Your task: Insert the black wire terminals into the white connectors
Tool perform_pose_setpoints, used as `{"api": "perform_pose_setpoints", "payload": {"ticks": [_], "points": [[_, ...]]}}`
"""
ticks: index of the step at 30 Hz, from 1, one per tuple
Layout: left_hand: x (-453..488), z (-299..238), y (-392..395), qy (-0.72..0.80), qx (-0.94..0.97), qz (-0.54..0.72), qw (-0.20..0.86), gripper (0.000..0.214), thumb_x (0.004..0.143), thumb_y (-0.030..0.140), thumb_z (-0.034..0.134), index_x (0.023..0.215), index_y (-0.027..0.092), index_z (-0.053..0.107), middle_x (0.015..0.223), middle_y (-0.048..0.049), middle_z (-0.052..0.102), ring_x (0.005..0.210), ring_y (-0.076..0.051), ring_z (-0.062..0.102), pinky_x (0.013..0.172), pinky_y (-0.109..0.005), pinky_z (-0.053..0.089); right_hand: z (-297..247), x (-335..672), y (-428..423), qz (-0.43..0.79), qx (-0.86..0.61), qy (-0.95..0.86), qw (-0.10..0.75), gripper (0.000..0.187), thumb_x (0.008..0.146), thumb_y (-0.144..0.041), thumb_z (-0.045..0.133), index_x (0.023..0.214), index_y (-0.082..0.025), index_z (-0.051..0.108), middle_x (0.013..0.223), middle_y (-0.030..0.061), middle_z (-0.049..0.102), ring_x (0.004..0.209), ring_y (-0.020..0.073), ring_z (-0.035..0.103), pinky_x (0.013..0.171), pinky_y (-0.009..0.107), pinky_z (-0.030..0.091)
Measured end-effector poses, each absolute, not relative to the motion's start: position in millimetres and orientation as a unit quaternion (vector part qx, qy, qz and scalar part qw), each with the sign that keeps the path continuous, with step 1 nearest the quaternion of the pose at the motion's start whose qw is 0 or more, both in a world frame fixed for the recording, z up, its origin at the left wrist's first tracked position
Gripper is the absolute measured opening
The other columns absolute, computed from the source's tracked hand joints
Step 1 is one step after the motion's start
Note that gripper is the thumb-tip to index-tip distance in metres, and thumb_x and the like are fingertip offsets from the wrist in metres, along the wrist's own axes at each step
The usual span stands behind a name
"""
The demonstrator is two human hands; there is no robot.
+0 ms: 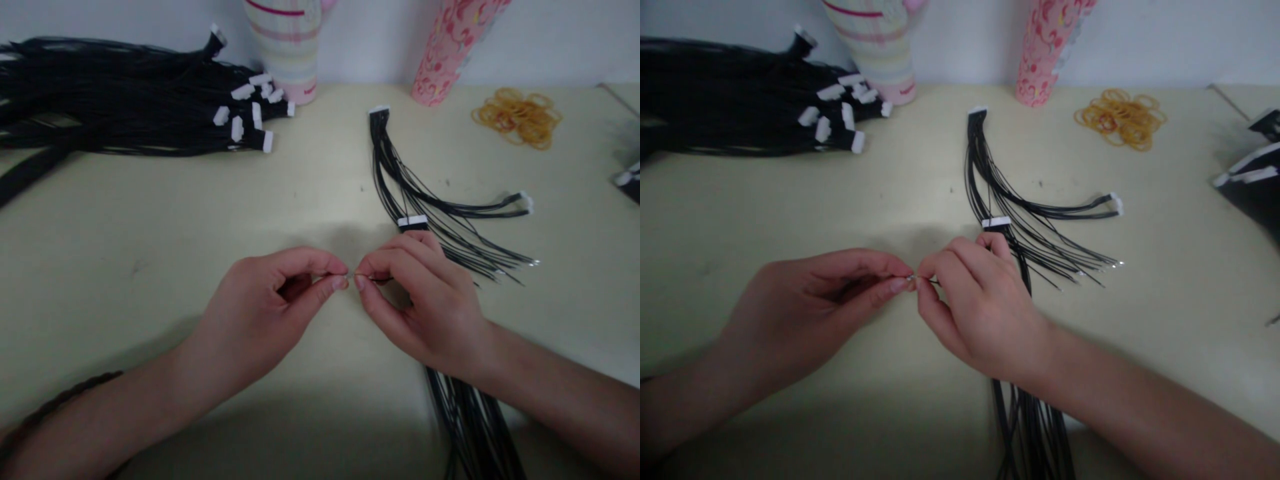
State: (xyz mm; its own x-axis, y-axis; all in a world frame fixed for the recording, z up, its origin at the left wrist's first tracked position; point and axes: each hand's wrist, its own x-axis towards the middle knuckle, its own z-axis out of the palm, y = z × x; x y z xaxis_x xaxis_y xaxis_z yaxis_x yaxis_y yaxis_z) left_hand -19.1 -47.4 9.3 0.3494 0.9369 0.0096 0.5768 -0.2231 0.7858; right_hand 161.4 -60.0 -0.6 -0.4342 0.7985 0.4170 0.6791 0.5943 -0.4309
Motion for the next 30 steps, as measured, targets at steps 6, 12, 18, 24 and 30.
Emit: {"api": "perform_pose_setpoints", "payload": {"ticks": [6,12,18,24,30], "points": [[-20.0,9.0,-47.5,0.516,0.738,0.243,0.359,0.007,0.078,0.021,0.061,0.08,0.022,0.068,0.072,0.0048,0.069,0.059,-0.008,0.06,0.052,-0.015,0.044,-0.9,161.1,-58.5,0.096,-0.438,-0.846,0.29,0.009,0.086,-0.018,0.049,0.079,-0.016,0.055,0.076,0.0031,0.062,0.071,0.0143,0.053,0.072,0.033,0.036],[-19.7,8.6,-47.5,0.516,0.74,0.239,0.359,0.007,0.078,0.021,0.061,0.081,0.023,0.067,0.071,0.0055,0.068,0.06,-0.008,0.06,0.051,-0.014,0.043,-1.8,162.3,-58.2,0.101,-0.43,-0.851,0.285,0.009,0.087,-0.018,0.049,0.082,-0.015,0.056,0.078,0.0034,0.061,0.073,0.0144,0.052,0.073,0.033,0.035],[-19.5,8.2,-46.8,0.498,0.749,0.246,0.362,0.008,0.078,0.018,0.061,0.08,0.023,0.066,0.069,0.0075,0.067,0.057,-0.006,0.058,0.051,-0.012,0.042,-2.5,163.6,-57.6,0.106,-0.42,-0.858,0.278,0.008,0.087,-0.016,0.048,0.085,-0.014,0.056,0.079,0.0031,0.059,0.075,0.0152,0.051,0.074,0.034,0.035],[-20.6,7.8,-46.5,0.495,0.76,0.236,0.349,0.006,0.079,0.02,0.061,0.081,0.023,0.066,0.071,0.0071,0.067,0.058,-0.006,0.058,0.049,-0.013,0.041,-2.2,162.9,-57.4,0.113,-0.401,-0.867,0.275,0.009,0.087,-0.013,0.046,0.086,-0.013,0.055,0.08,0.0038,0.059,0.077,0.0157,0.05,0.076,0.036,0.034],[-20.6,8.3,-46.9,0.497,0.753,0.235,0.361,0.006,0.079,0.019,0.061,0.081,0.023,0.066,0.069,0.008,0.066,0.056,-0.005,0.057,0.048,-0.012,0.04,0.6,163.0,-57.6,0.15,-0.402,-0.854,0.295,0.005,0.085,-0.011,0.049,0.085,-0.014,0.054,0.08,0.0025,0.058,0.076,0.014,0.05,0.074,0.034,0.036]]}}
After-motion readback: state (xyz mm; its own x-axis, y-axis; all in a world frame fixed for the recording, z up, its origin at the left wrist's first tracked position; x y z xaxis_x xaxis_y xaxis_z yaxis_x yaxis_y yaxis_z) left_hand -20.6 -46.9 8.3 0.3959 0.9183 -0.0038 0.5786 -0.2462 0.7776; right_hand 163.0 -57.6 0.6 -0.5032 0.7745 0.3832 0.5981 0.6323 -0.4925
